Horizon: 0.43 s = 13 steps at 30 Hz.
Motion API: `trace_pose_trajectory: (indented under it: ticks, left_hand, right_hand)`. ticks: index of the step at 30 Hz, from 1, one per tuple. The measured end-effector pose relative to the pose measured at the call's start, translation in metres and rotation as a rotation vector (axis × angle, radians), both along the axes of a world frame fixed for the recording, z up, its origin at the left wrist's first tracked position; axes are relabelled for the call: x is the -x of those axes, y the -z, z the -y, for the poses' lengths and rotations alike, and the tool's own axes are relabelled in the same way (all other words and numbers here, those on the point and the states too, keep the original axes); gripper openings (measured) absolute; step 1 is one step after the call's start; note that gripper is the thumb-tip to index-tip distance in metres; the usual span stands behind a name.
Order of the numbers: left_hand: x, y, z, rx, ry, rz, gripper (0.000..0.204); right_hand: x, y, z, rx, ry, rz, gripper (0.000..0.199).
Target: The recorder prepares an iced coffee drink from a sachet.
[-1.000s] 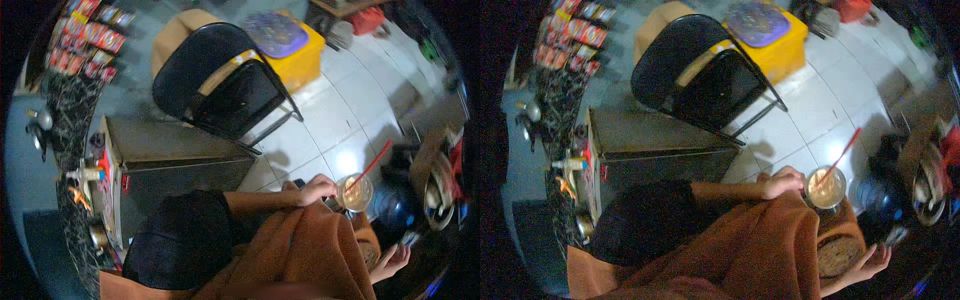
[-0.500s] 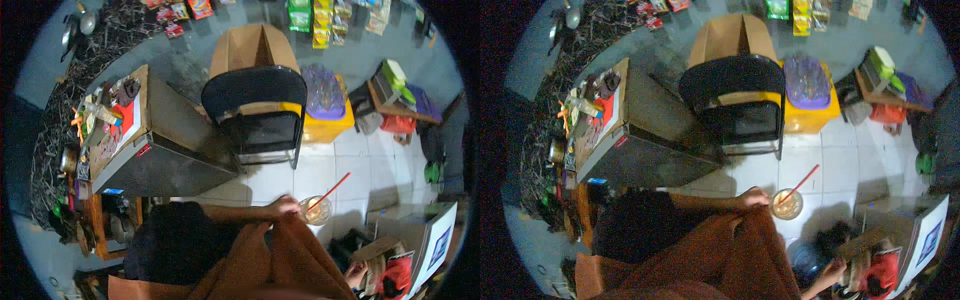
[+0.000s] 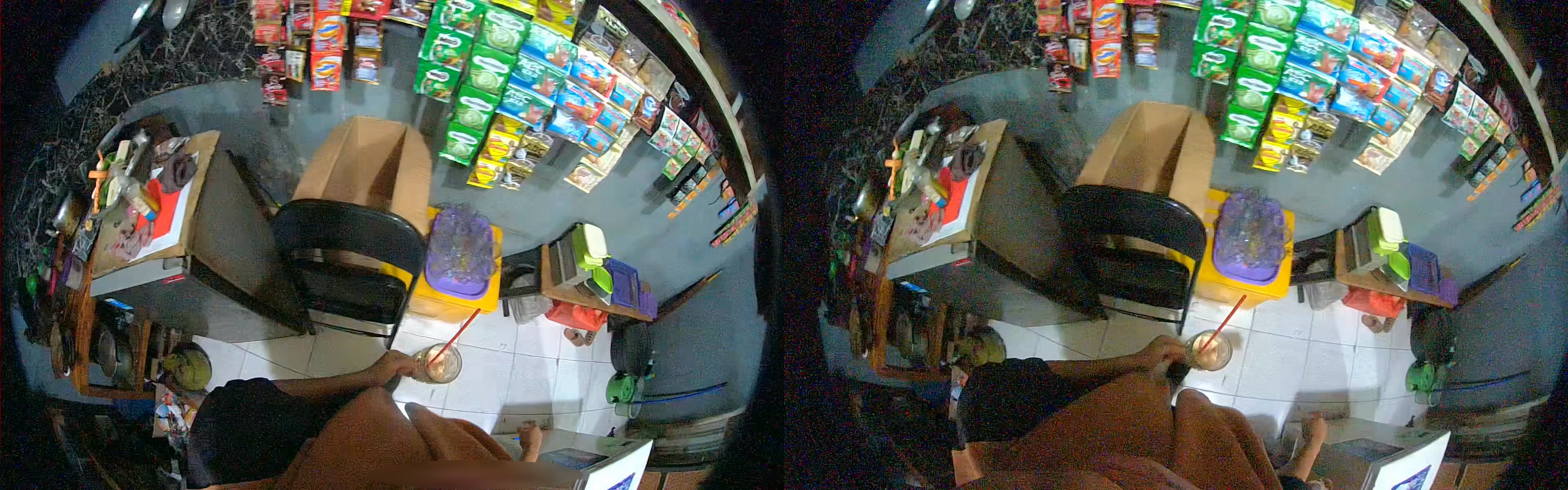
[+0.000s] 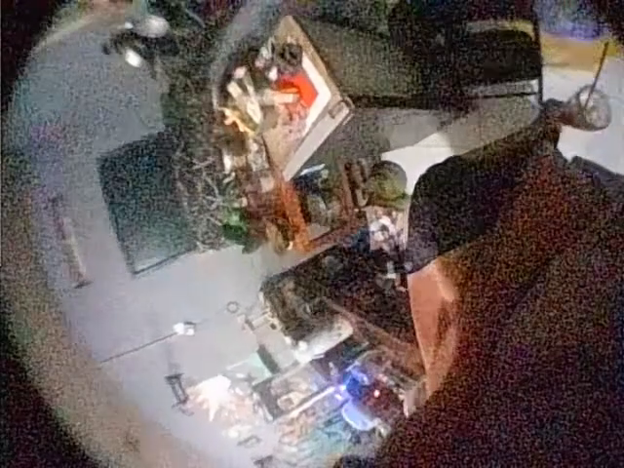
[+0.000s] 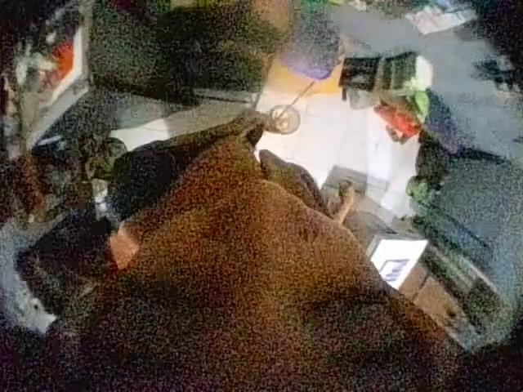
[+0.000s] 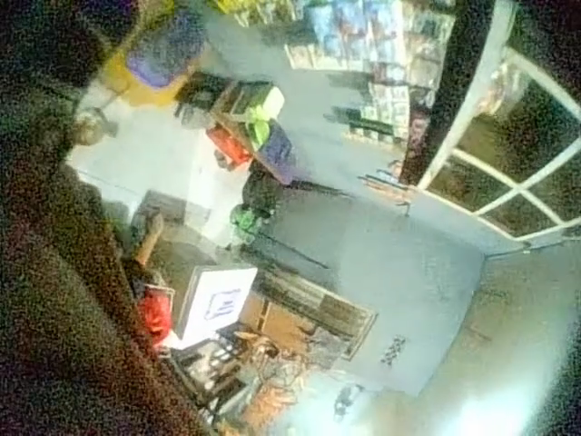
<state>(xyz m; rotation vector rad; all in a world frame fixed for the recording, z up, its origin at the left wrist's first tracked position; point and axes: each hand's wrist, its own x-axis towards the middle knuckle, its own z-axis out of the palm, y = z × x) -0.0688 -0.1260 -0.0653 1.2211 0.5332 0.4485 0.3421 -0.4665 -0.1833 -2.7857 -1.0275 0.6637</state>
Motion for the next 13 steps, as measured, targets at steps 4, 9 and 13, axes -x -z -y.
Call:
trace_pose_trajectory:
  ticks: [4,9,13]
  left_hand:
    - [-0.055,-0.02,-0.018,-0.417,0.005,0.143,0.031]
    - [-0.129,-0.006,-0.01,-0.334,-0.122,0.285,0.026]
    - [-0.164,0.001,0.016,0.075,-0.081,0.293,0.024]
  right_hand:
    - [-0.031,-0.074,-0.005,0.288,0.255,0.243,0.031]
    - [-0.118,-0.083,0.08,0.455,0.554,0.543,0.034]
    - [-0.212,-0.102,0.17,0.456,0.74,0.612,0.053]
